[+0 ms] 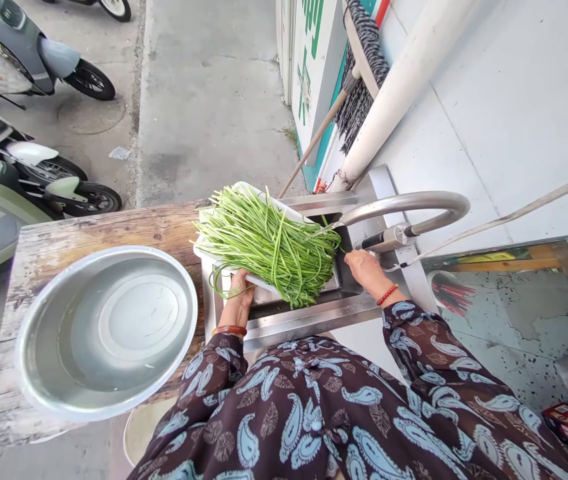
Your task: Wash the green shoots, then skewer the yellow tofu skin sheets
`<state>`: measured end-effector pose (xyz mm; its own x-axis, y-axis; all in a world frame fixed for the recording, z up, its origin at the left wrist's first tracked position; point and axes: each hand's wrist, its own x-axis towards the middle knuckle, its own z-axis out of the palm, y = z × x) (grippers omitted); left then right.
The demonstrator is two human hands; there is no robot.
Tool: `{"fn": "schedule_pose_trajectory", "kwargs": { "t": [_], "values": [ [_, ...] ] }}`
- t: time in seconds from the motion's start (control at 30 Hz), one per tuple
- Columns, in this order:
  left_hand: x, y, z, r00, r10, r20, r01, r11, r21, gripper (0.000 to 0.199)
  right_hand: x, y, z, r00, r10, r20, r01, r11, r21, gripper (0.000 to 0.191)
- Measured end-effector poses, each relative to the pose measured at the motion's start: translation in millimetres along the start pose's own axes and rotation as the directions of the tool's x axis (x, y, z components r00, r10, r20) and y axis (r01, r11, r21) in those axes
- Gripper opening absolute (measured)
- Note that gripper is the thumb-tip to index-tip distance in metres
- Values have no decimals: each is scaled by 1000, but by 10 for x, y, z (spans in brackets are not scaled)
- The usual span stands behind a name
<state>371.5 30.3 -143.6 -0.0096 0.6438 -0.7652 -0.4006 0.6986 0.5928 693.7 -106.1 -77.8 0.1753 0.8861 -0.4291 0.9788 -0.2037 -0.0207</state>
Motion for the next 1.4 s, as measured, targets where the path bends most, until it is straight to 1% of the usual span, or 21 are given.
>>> {"fn": "schedule_pose_trajectory", "kwargs": {
  "t": [0.27, 0.57, 0.9, 1.0, 1.13, 1.27, 1.4],
  "values": [
    [22, -2, -3, 1000, -8, -13, 8, 1000, 15, 17, 13, 3, 8, 1000, -2, 14, 2, 1000, 1, 32],
    [47, 14, 14, 999, -9, -51, 10, 1000, 16, 19, -80, 17, 14, 1000, 3, 18, -4, 1000, 19, 31],
    [77, -16, -9, 999, -3, -51, 4, 1000, 17, 15, -155, -6, 1, 1000, -17, 16, 16, 1000, 17, 30],
    [90, -20, -14, 999, -2, -51, 3, 1000, 21, 14, -113, 3, 1, 1000, -18, 13, 18, 1000, 15, 31],
    [89, -11, -8, 999, -2, -47, 4, 1000, 30, 14, 10, 10, 3, 1000, 2, 5, -2, 1000, 7, 32],
    [72, 1, -2, 999, 2, -34, -1, 1000, 29, 18, 109, -7, -12, 1000, 25, -4, -25, 1000, -5, 32],
    [73, 9, 1, 999, -1, -49, 2, 1000, 22, 21, 158, -29, -46, 999, 50, -18, -51, 999, -12, 32]
  ]
}}
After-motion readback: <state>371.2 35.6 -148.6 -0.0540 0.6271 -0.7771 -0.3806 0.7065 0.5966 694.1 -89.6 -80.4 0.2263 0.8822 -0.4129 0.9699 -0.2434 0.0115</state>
